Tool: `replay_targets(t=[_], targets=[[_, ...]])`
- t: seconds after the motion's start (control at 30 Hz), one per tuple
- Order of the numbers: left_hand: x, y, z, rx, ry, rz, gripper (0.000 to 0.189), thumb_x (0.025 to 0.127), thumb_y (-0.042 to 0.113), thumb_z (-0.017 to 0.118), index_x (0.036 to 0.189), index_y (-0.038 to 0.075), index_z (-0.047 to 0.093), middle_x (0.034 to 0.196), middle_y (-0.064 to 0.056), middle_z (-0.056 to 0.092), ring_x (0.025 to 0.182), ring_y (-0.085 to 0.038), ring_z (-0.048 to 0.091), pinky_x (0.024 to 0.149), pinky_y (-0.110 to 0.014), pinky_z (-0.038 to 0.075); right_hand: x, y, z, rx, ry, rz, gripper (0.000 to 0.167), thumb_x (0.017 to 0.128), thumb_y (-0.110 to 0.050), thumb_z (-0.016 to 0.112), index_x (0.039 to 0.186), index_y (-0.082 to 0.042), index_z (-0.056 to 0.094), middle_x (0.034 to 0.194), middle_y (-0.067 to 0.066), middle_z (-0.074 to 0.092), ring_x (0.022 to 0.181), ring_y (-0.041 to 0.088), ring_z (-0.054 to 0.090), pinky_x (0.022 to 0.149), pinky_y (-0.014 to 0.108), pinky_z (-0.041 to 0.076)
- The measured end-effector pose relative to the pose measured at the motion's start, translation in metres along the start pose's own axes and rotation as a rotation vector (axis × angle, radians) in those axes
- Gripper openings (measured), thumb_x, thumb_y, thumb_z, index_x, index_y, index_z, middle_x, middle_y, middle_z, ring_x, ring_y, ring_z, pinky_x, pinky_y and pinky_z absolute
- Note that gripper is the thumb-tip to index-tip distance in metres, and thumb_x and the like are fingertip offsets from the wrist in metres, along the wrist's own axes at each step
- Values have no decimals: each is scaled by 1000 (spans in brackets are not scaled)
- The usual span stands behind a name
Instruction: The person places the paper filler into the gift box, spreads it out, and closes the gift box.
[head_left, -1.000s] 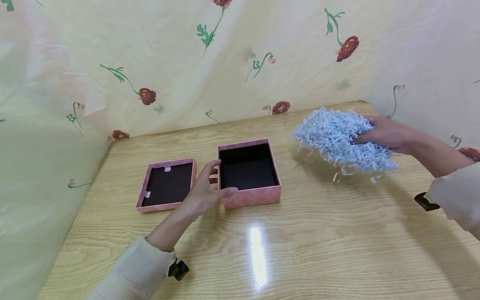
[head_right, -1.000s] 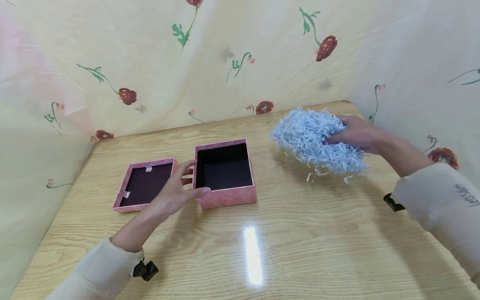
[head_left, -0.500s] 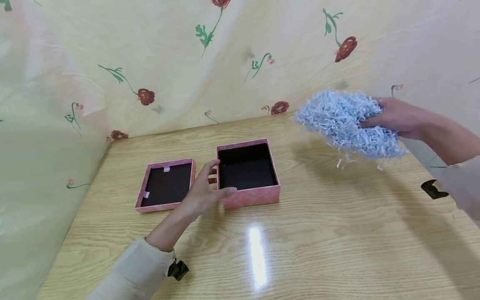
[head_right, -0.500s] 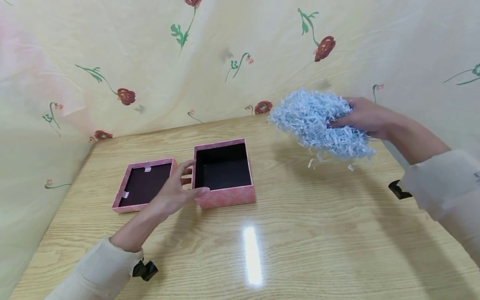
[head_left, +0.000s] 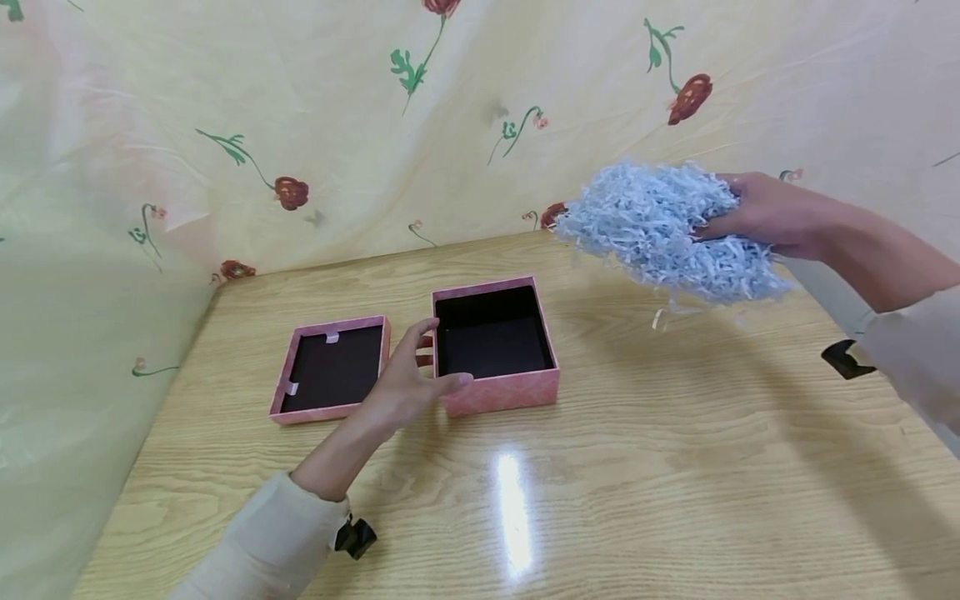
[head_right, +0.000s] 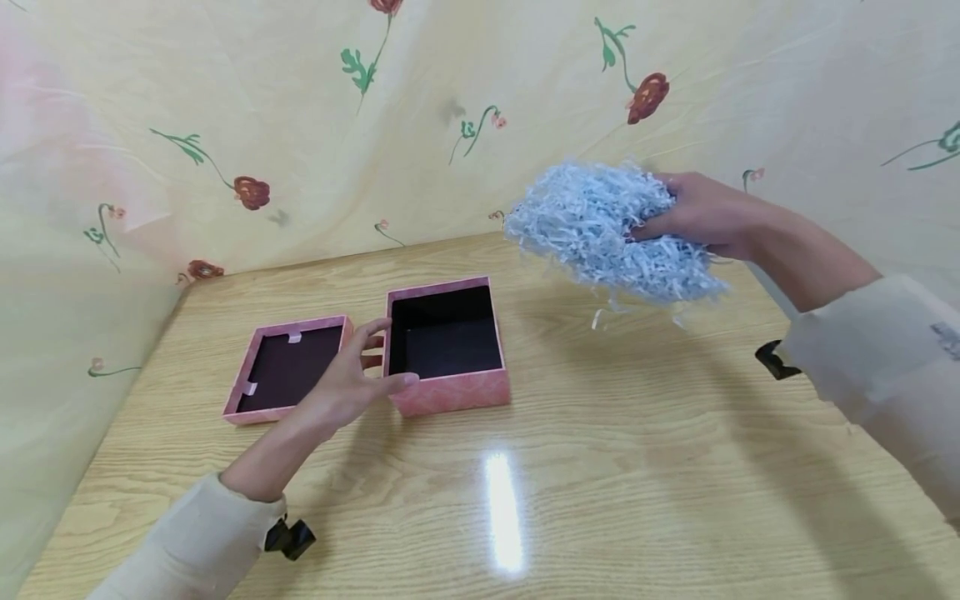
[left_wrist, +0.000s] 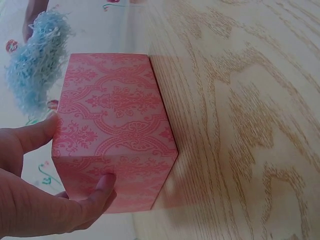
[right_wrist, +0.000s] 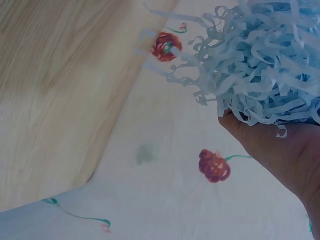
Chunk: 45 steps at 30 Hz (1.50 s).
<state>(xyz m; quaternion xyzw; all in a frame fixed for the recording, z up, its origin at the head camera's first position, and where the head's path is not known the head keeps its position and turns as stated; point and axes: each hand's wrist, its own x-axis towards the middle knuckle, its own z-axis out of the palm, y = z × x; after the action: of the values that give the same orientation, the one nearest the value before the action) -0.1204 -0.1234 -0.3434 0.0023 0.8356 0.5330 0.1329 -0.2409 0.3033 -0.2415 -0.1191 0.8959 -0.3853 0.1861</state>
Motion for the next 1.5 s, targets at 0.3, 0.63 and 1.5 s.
replay_targets(t=[0.3, 0.63, 1.5], targets=[[0, -1, -1, -8, 5, 0, 88, 79, 17, 81, 149, 22, 27, 146, -14, 32, 129, -34, 39, 96, -48, 46, 10, -26, 22, 94, -62, -19, 73, 89, -14, 69, 150, -12, 27, 131, 4, 51, 103, 12, 59, 81, 28, 54], [-1, 0, 0, -2, 6, 8, 90, 79, 17, 81, 150, 20, 26, 146, -14, 33, 129, -34, 40, 95, -47, 47, 18, -48, 46, 93, -96, -91, 64, 87, -8, 70, 144, -11, 39, 126, 7, 56, 102, 16, 60, 83, 27, 52], [-2, -2, 0, -21, -1, 26, 89, 81, 15, 79, 151, 17, 24, 147, -14, 32, 128, -35, 39, 96, -49, 45, 60, -104, 114, -94, -137, -235, 77, 81, -9, 76, 148, -8, 37, 146, 13, 38, 131, 29, 36, 103, 47, 38]])
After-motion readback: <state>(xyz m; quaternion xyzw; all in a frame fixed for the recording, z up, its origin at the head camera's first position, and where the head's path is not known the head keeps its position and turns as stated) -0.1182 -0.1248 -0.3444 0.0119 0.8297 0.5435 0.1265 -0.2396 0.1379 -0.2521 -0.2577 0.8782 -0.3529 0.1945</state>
